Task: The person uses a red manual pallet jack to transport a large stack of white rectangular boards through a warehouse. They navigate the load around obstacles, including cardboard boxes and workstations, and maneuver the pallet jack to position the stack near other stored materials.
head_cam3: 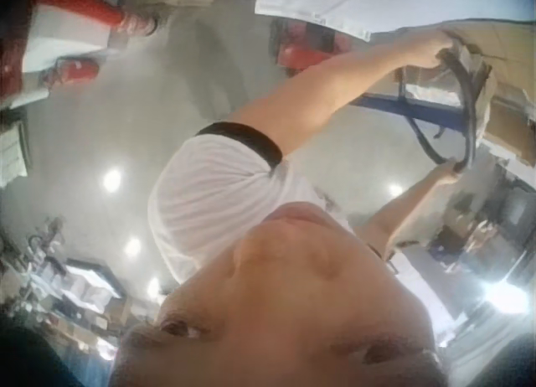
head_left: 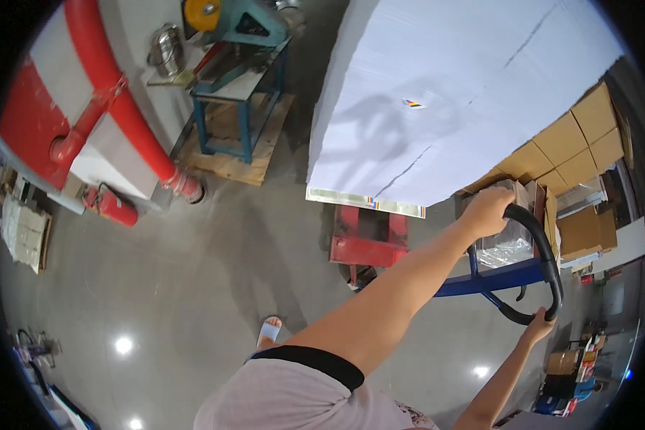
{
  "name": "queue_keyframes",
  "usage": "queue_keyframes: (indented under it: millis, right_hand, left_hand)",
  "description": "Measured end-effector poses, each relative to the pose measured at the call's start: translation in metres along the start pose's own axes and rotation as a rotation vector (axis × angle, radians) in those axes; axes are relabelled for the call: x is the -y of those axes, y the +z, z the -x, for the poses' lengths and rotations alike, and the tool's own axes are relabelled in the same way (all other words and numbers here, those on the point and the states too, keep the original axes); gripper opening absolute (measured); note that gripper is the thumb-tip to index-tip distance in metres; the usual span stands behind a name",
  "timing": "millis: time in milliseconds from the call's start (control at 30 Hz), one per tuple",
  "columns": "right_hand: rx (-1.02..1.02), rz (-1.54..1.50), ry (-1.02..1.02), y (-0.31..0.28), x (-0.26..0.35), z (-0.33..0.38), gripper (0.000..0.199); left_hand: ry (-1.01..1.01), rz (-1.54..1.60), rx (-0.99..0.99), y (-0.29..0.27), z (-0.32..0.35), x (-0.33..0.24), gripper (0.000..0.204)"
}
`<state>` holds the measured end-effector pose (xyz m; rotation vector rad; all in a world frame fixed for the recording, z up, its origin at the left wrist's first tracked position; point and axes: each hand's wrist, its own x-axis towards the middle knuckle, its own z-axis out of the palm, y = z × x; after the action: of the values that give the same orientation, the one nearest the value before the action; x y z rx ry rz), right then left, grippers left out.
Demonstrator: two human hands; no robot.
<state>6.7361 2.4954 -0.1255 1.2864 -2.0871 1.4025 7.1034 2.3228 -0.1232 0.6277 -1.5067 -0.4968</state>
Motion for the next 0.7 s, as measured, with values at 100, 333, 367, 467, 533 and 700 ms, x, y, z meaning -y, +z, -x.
queue_keyframes:
  millis: [100, 333, 367, 467, 533, 700]
  right_hand:
    - [-0.016, -0.02, 0.035, 0.028, 0.007, -0.024, 0.016]
    - [-0.02, -0.128, 0.08, 0.088, -0.001, -0.084, 0.026]
    - [-0.037, -0.157, 0.039, 0.098, -0.006, -0.094, 0.026]
    - [-0.063, -0.195, -0.086, 0.128, -0.029, -0.129, 0.026]
    - [-0.028, -0.143, -0.167, 0.147, -0.043, -0.156, 0.025]
    - [0.073, -0.185, -0.262, 0.175, -0.016, -0.191, 0.033]
  left_hand:
    - [-0.023, -0.022, 0.011, 0.021, -0.035, 0.027, 0.02]
    - [-0.011, -0.127, -0.072, 0.065, -0.093, 0.075, 0.022]
    - [-0.025, -0.13, -0.082, 0.073, -0.098, 0.078, 0.022]
    - [-0.052, -0.134, -0.122, 0.095, -0.109, 0.088, 0.022]
    - [-0.017, -0.169, -0.157, 0.106, -0.119, 0.095, 0.022]
    - [-0.064, -0.164, -0.161, 0.132, -0.149, 0.136, 0.021]
